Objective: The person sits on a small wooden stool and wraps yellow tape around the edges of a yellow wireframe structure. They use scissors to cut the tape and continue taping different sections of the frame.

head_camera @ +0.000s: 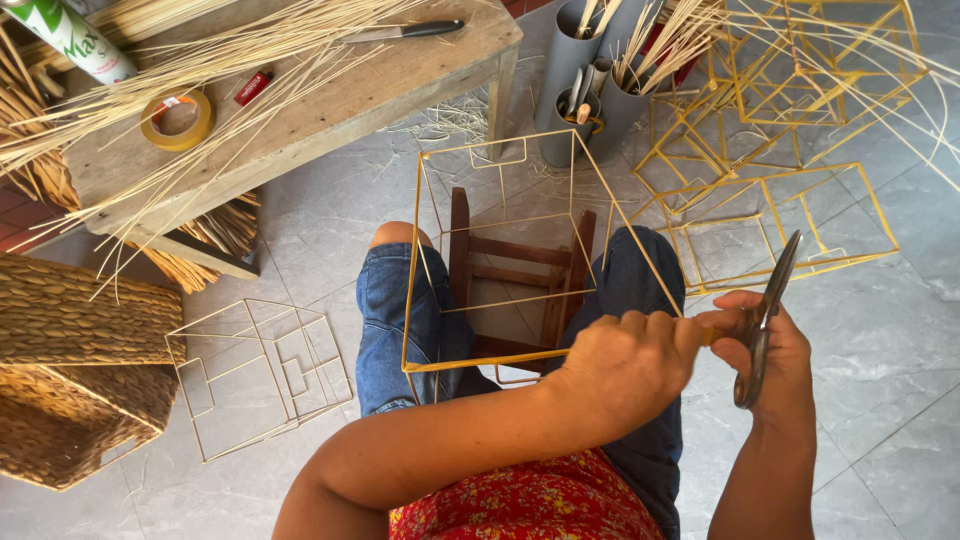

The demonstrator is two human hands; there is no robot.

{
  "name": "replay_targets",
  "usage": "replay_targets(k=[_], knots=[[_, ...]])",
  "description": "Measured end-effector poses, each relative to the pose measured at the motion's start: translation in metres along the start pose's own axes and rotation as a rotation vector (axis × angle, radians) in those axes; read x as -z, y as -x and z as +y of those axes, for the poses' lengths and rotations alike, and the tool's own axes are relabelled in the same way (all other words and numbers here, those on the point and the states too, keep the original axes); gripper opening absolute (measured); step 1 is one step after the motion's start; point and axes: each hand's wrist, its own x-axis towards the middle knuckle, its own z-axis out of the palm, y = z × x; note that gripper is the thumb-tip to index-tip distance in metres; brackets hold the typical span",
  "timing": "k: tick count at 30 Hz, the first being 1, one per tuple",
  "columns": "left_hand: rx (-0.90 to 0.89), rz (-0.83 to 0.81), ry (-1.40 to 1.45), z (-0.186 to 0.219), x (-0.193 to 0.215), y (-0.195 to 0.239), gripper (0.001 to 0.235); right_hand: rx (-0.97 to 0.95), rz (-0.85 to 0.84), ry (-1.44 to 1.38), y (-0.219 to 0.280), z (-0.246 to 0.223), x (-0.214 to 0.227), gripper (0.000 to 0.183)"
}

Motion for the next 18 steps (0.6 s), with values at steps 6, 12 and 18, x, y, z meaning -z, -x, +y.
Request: replay_targets(k=[6, 12, 18], knots=[[0.011, -0.097, 0.02, 0.0, -0.006, -0.002, 0.02, -0.042, 0.055, -0.071, 0.001, -0.002, -0.002, 0.049], [0.081, -0.261, 0.3, -0.019, 0.006, -0.002, 0.024, -0.054, -0.007, 0.004, -0.001, 0.003, -0.003, 0.049], [0.02, -0.058, 0.295, -0.019, 0.009, -0.005, 0.019, -0.042, 0.015, -0.012, 0.0, 0.004, -0.007, 0.05]])
